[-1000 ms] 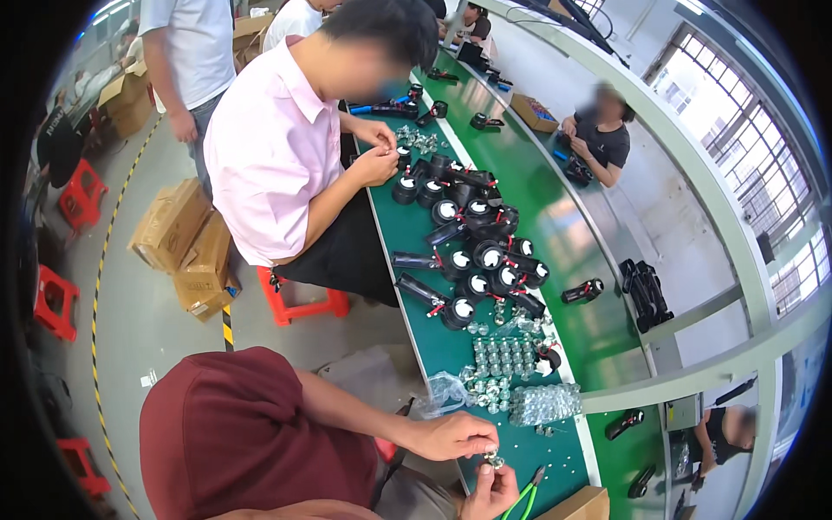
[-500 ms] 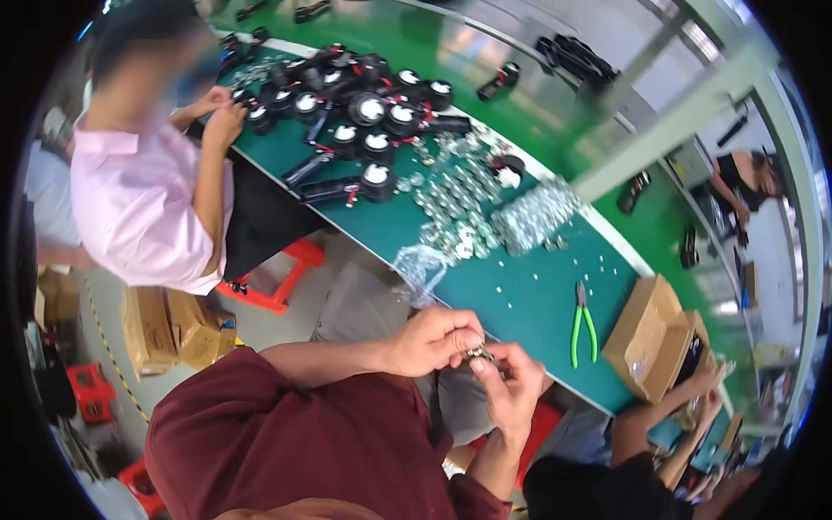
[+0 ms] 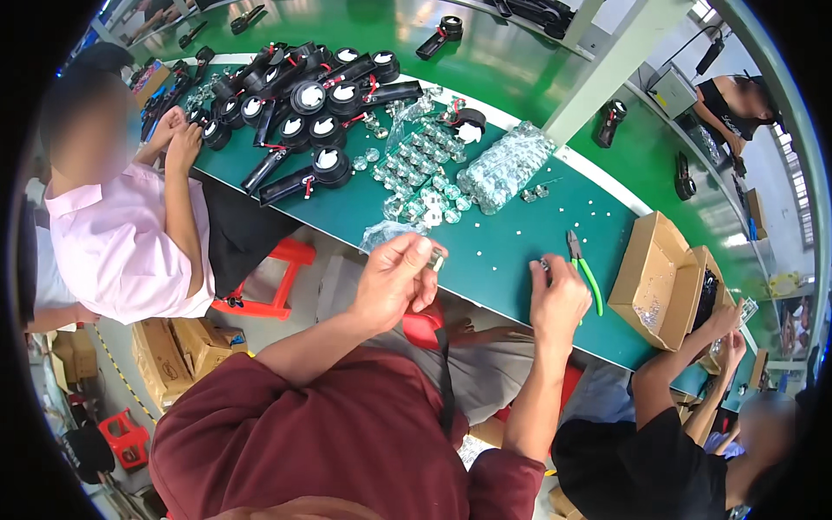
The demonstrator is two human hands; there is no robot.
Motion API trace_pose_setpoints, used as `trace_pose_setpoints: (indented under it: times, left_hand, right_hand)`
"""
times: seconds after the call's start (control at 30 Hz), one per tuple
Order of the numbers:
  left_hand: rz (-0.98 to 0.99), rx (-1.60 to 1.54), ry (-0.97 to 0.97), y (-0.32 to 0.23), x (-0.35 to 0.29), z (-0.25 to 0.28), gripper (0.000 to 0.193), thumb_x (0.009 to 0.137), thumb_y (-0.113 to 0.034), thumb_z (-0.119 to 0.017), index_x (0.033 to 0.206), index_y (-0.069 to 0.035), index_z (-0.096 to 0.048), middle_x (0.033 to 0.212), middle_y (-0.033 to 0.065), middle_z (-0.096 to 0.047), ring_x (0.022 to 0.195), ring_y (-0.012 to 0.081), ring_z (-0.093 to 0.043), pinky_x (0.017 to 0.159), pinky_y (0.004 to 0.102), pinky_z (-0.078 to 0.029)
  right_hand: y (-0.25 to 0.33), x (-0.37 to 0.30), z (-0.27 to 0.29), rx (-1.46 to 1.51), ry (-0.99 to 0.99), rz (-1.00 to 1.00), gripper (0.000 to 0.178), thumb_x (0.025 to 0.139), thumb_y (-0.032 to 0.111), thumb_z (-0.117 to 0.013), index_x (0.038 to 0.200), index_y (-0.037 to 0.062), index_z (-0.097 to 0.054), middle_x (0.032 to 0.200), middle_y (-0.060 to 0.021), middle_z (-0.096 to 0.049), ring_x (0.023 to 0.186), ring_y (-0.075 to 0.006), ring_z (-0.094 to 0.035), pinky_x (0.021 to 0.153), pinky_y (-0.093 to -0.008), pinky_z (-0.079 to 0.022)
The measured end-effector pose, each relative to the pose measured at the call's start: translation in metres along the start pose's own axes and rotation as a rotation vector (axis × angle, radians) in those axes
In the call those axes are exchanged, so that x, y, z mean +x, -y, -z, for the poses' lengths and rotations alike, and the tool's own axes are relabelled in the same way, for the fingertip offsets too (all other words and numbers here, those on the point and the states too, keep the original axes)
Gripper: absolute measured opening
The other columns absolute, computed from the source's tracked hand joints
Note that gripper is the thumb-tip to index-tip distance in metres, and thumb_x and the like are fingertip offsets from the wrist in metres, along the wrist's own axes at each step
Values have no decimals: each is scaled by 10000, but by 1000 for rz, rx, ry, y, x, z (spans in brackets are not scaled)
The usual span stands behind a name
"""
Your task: Trimming excess material from electronic components using side cutters.
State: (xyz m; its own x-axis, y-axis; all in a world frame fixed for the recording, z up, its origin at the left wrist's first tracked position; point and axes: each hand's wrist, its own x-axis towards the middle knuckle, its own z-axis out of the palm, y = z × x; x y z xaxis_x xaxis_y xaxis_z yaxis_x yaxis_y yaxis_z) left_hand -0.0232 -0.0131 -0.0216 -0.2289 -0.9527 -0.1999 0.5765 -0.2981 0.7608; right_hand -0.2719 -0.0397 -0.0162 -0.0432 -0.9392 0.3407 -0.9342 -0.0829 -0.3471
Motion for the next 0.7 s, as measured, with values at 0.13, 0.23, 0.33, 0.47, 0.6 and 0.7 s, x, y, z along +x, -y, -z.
trace_pose_setpoints:
  times: [0.13,0.23,0.33,0.47,0.6,0.7]
  left_hand:
    - [-119,-78,8,-5,3,13,243,1059,-230,-541,1162,-16,-591,966,113,-673,802,192,-678,556,298,-550]
    - [-144,-120,-5,-16,-1,15,217,1022,-161,-610,1161,4,-590,1012,105,-648,872,197,-677,630,314,-582]
    - [-242,-47,-5,-18,-1,17,179,994,-64,-626,1157,-1,-583,1057,97,-637,913,189,-673,711,323,-591]
    - [-307,-3,23,-19,4,16,231,954,30,-635,1169,-13,-563,1090,126,-643,942,218,-678,756,349,-581]
    - [-325,38,23,-19,7,15,235,945,48,-634,1161,-16,-567,1083,132,-643,909,214,-678,747,345,-578]
    - [-202,-12,85,-25,5,17,226,940,53,-636,1146,-18,-577,1078,130,-643,879,206,-672,708,333,-568]
  right_hand:
    - [0,-2,-4,-29,-128,18,295,815,151,-801,1071,38,-707,896,-164,-695,778,-359,-679,685,-445,-528]
    - [-14,-6,4,-45,-335,81,232,832,90,-772,1049,35,-709,970,-152,-703,863,-358,-681,753,-434,-542]
    - [-35,-9,15,-132,-231,-22,336,852,155,-765,1159,56,-671,1179,-155,-659,1080,-359,-631,907,-466,-493]
    - [-60,-20,8,-159,-83,3,382,849,262,-783,1111,25,-639,1203,-172,-644,1089,-392,-608,909,-484,-467]
    - [-60,-14,13,-105,-56,-64,243,868,200,-754,940,-2,-640,1082,-179,-676,949,-397,-641,810,-484,-468]
    - [-64,-5,16,-78,-29,-99,192,902,165,-702,908,-19,-645,979,-188,-686,848,-392,-656,718,-458,-485]
